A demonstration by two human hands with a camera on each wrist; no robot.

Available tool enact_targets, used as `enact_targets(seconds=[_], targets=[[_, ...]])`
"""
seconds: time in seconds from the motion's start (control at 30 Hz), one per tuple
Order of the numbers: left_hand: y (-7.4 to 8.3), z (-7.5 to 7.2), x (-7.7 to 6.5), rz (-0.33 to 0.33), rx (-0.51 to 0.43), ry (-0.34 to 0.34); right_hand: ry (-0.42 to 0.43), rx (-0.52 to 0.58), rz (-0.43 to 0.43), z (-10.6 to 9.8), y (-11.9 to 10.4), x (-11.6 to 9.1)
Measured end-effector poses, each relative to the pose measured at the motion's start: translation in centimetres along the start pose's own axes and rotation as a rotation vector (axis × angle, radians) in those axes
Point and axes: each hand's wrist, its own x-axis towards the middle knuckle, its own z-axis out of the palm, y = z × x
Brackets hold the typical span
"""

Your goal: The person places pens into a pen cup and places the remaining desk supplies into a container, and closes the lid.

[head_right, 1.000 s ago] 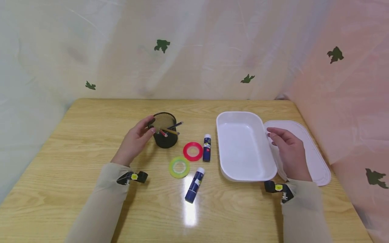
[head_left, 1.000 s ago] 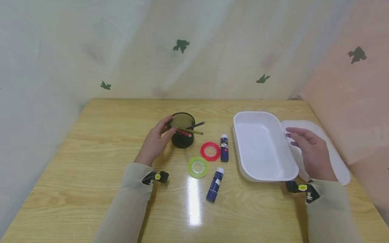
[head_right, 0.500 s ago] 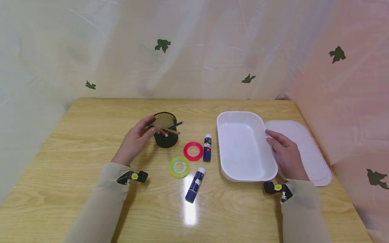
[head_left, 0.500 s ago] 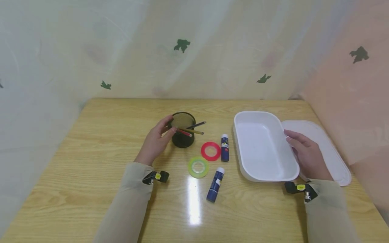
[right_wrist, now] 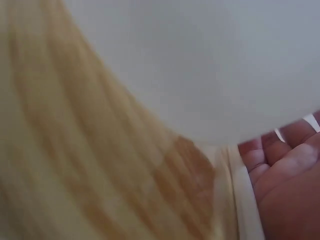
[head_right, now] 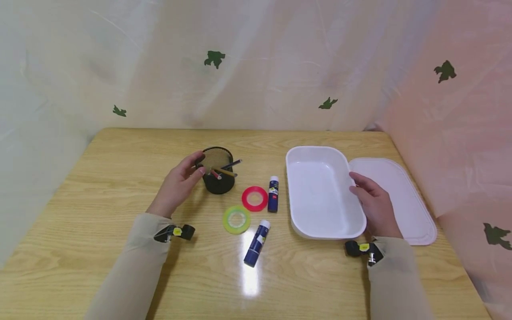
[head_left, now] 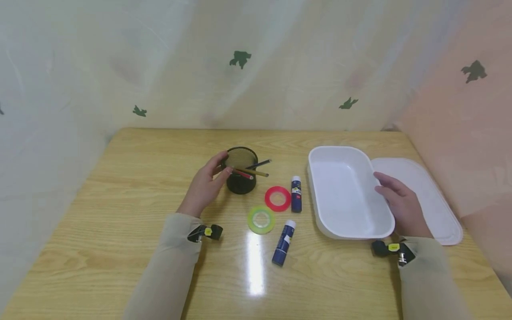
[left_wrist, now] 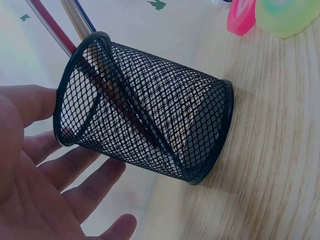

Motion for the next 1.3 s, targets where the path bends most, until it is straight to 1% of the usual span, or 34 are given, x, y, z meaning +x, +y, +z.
enact_targets(seconds=[0.07, 0.17, 0.33, 0.53, 0.7, 0.83, 0.93, 1.03, 1.17, 1.3], targets=[[0.0, 0.0, 0.0, -0.004, -0.002, -0.001, 0.01, 0.044, 0.012, 0.1, 0.2, 0.0], [0.0, 0.0, 0.1, -0.006, 0.002, -0.001, 0.023, 0.147, 0.027, 0.2, 0.3, 0.0], [0.0, 0.0, 0.1, -0.004, 0.002, -0.003, 0.047, 0.284, 0.03, 0.5, 0.5, -0.1], [-0.1, 0.0, 0.1, -0.003, -0.021, -0.012, 0.056, 0.322, 0.023, 0.6, 0.5, -0.2], [-0.3, 0.0, 0.1, -0.01, -0.036, -0.004, 0.052, 0.34, 0.026, 0.7, 0.5, -0.1], [-0.5, 0.0, 0.1, -0.044, -0.067, 0.003, 0.053, 0.345, 0.031, 0.7, 0.4, -0.1], [-0.6, -0.1, 0.1, -0.07, -0.102, 0.004, 0.053, 0.329, 0.032, 0.6, 0.3, -0.2], [-0.8, -0.1, 0.0, -0.078, -0.138, 0.002, 0.049, 0.323, 0.032, 0.6, 0.3, -0.3], [-1.0, -0.3, 0.0, -0.071, -0.145, 0.014, 0.048, 0.328, 0.033, 0.6, 0.4, -0.3], [-1.2, -0.7, -0.1, -0.081, -0.128, 0.027, 0.047, 0.351, 0.025, 0.7, 0.4, -0.2]])
